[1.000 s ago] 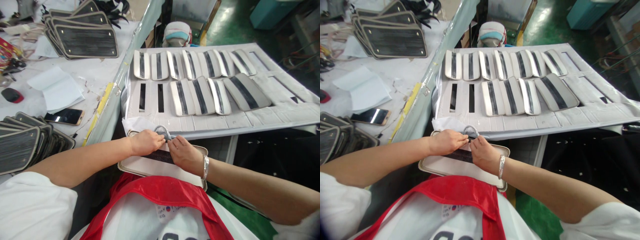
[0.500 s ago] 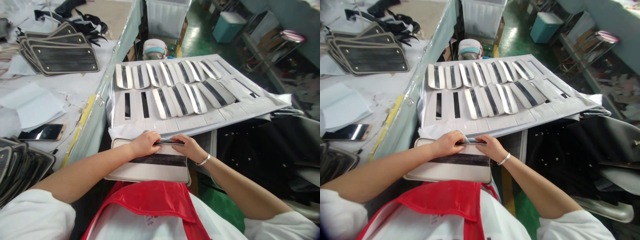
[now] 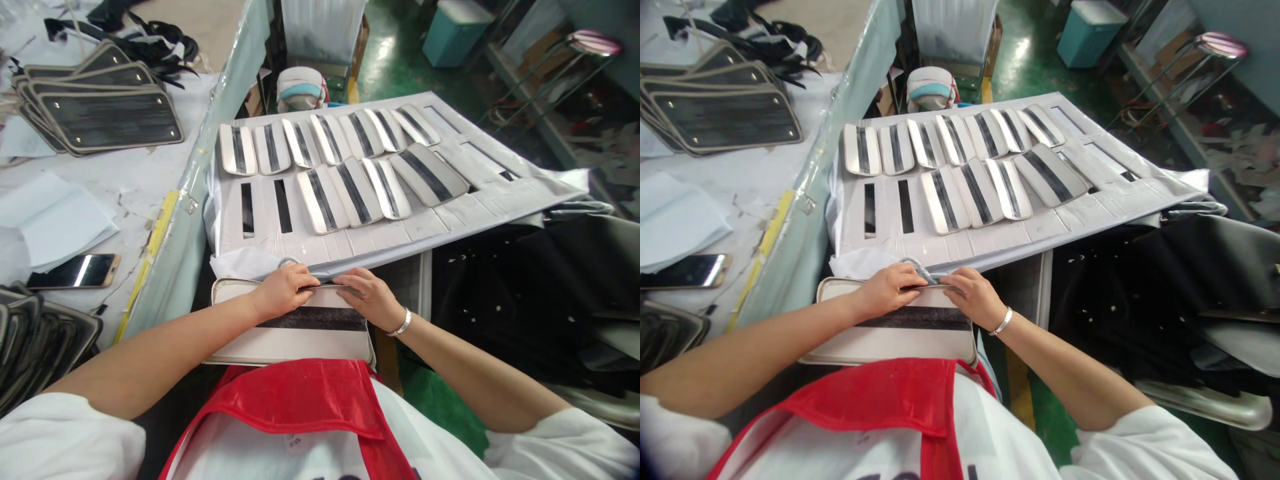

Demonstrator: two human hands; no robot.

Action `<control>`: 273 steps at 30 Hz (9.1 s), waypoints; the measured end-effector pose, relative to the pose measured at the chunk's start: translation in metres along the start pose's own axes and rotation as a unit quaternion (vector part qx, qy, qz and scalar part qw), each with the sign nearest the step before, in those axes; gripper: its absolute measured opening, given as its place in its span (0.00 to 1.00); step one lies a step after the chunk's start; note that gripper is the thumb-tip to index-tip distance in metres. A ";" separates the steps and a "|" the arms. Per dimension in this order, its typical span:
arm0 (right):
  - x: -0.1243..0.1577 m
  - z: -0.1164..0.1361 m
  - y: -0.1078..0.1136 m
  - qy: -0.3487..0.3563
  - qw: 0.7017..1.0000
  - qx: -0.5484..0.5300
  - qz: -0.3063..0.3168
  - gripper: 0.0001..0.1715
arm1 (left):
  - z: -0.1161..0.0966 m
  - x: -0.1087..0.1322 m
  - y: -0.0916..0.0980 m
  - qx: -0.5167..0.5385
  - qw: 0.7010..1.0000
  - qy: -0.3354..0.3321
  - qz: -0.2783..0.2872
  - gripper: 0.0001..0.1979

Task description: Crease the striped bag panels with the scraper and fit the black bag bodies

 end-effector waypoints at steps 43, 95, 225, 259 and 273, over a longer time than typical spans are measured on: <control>-0.137 0.087 -0.116 0.234 0.932 0.213 0.175 0.14 | 0.141 0.089 0.054 0.347 0.907 0.236 -0.025 0.14; -0.043 0.084 -0.077 0.112 0.904 0.350 0.219 0.20 | 0.031 0.097 0.033 -0.312 0.943 0.059 -0.102 0.20; 0.018 0.159 -0.098 0.018 0.958 0.234 0.164 0.14 | 0.009 0.209 0.027 -0.110 0.971 0.072 -0.201 0.15; -0.021 0.184 -0.152 0.151 0.927 0.285 0.193 0.21 | 0.055 0.221 0.030 0.068 0.889 0.287 -0.350 0.19; 0.053 0.138 -0.103 0.197 0.910 0.329 0.155 0.26 | 0.055 0.222 0.006 0.177 0.847 0.364 -0.346 0.19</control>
Point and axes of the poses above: each hand's wrist, its own x-axis away from the middle knuckle, its own y-axis out of the back of the hand, z = x × y, the point moved 6 cm from there along -x, towards the middle knuckle, and after that the axes turned 11 degrees about y, right-handed, at the moved point
